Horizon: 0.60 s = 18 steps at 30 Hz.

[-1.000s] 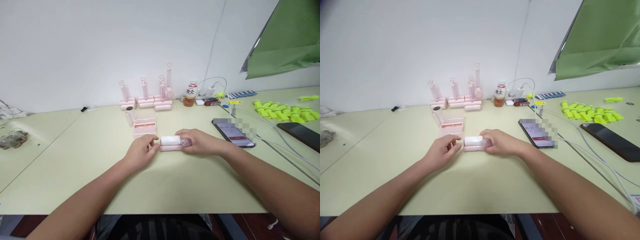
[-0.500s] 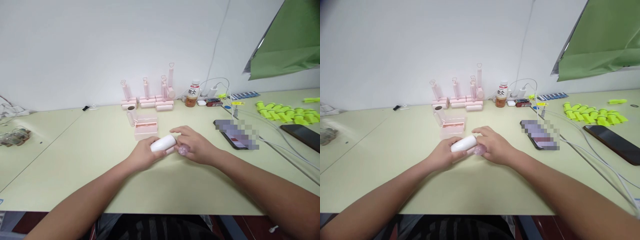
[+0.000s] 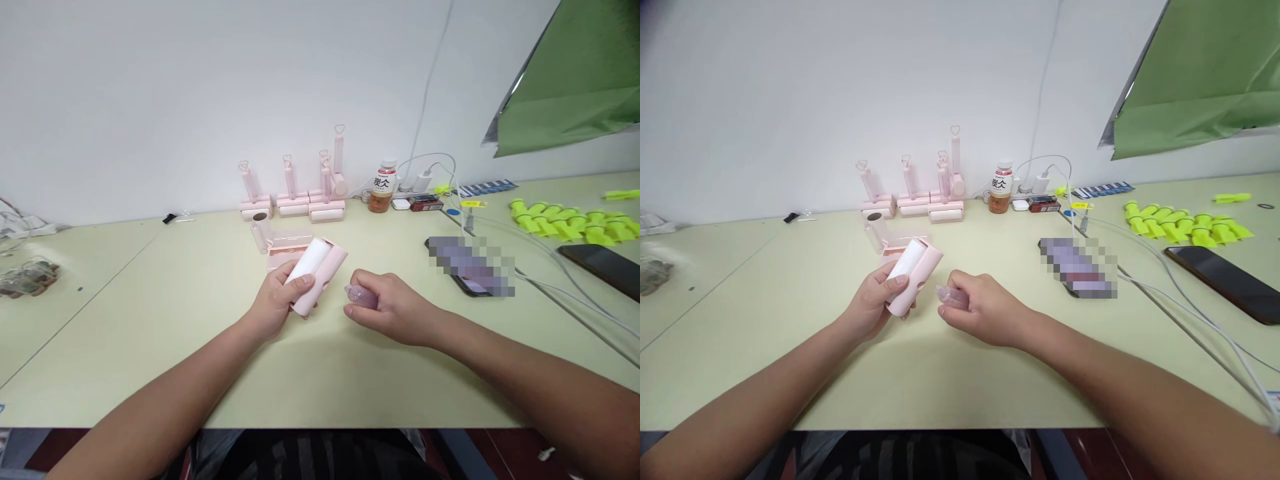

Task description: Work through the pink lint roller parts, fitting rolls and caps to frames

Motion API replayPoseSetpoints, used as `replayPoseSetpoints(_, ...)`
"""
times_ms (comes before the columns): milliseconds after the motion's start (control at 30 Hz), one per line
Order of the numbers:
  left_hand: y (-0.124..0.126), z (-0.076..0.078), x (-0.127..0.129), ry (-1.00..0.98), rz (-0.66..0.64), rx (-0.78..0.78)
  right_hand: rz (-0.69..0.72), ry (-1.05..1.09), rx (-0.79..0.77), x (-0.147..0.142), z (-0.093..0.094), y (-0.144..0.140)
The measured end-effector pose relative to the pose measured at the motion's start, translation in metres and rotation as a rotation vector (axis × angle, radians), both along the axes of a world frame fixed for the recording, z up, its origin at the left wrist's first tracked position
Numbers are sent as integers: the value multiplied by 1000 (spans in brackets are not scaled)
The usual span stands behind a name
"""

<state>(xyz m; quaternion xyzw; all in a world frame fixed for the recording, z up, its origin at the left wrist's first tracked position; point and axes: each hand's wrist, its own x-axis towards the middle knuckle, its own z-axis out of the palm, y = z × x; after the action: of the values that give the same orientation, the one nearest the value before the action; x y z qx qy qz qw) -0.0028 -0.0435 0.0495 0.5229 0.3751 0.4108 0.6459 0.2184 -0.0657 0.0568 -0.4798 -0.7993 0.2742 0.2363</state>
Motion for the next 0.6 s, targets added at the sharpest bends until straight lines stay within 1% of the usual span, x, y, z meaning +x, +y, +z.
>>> replayPoseSetpoints(67,0,0,0,5,-4,-3,25,31,-74,0,1,0)
replayPoseSetpoints(300,1,-2,-1,12,-26,-2,72,163,-225,0,-3,1)
replayPoseSetpoints(400,0,-2,-1,8,-29,0,89,192,-253,0,-2,1)
replayPoseSetpoints(533,0,0,0,14,-27,13,185,202,-307,2,-1,0)
replayPoseSetpoints(600,0,0,0,23,-18,17,215,179,-296,2,-1,0)
